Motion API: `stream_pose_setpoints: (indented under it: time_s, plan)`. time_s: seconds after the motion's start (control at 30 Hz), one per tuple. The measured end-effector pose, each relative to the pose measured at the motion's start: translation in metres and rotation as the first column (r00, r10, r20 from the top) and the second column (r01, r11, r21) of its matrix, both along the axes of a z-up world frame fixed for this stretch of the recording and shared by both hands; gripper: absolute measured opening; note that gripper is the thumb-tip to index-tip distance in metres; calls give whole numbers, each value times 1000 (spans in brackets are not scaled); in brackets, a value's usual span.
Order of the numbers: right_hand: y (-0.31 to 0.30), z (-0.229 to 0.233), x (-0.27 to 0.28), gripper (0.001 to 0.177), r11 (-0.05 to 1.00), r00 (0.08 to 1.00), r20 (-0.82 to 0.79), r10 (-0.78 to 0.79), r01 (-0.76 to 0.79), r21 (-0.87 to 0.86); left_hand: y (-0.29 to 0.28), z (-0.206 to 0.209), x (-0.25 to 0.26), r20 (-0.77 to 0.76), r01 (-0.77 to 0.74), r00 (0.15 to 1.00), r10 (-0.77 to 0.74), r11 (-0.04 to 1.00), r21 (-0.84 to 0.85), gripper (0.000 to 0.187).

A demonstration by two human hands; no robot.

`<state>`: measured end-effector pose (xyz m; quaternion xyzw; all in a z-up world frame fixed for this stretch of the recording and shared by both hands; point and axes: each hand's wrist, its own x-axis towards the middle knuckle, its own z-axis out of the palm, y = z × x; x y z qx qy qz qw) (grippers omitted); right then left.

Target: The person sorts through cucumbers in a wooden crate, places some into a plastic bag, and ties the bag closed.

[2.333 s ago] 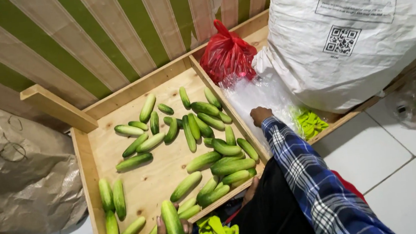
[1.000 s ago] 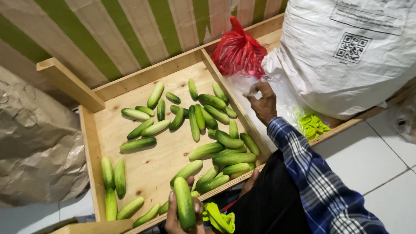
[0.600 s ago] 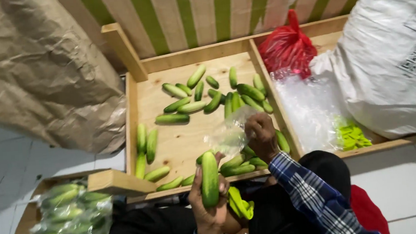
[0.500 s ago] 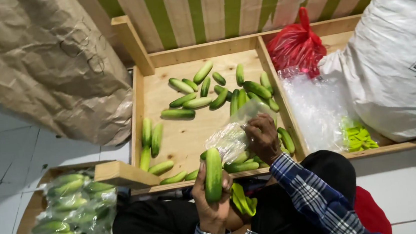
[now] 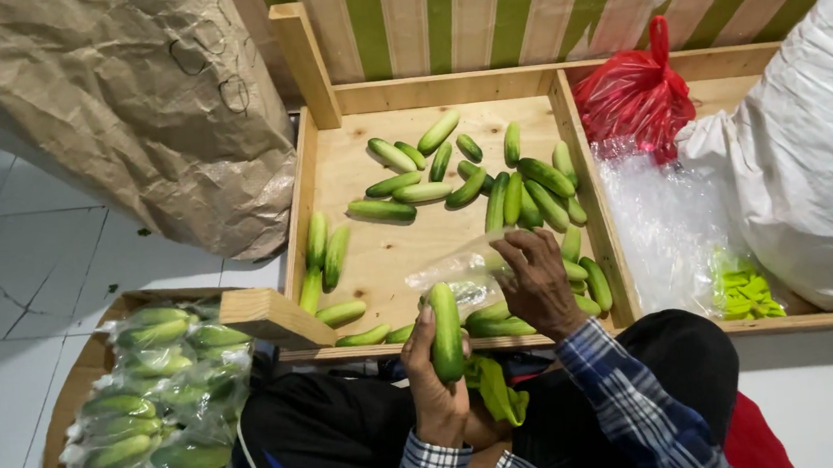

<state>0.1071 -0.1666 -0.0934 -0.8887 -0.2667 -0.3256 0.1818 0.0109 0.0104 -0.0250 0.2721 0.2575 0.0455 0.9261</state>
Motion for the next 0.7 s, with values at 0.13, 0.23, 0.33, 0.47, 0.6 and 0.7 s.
stream_pose_setpoints:
  time_s: [0.13,0.23,0.33,0.47,0.6,0.7]
  plan:
    - [20,42,-31,41,970,977,-171,125,-84,228,1,19,4,-125,-12,992,31,989,148,56]
    - [39,57,-54,22,865,922,-242,301,-157,477,-8,13,6,-143,-15,989,48,975,222,54]
    - [52,77,-75,67,882,625,-735,262,153,445,-16,-2,6,0,-33,999,34,964,263,56]
    - [63,84,-84,33,654,445,-717,536,319,686,-22,-11,1,79,-75,996,49,926,370,50]
    - [64,67,-90,30,309,467,-524,712,461,832,-16,11,-1,-30,3,999,11,905,426,56]
    - [58,89,-92,43,270,478,-516,711,491,828,-4,8,8,-14,-99,990,141,761,641,47]
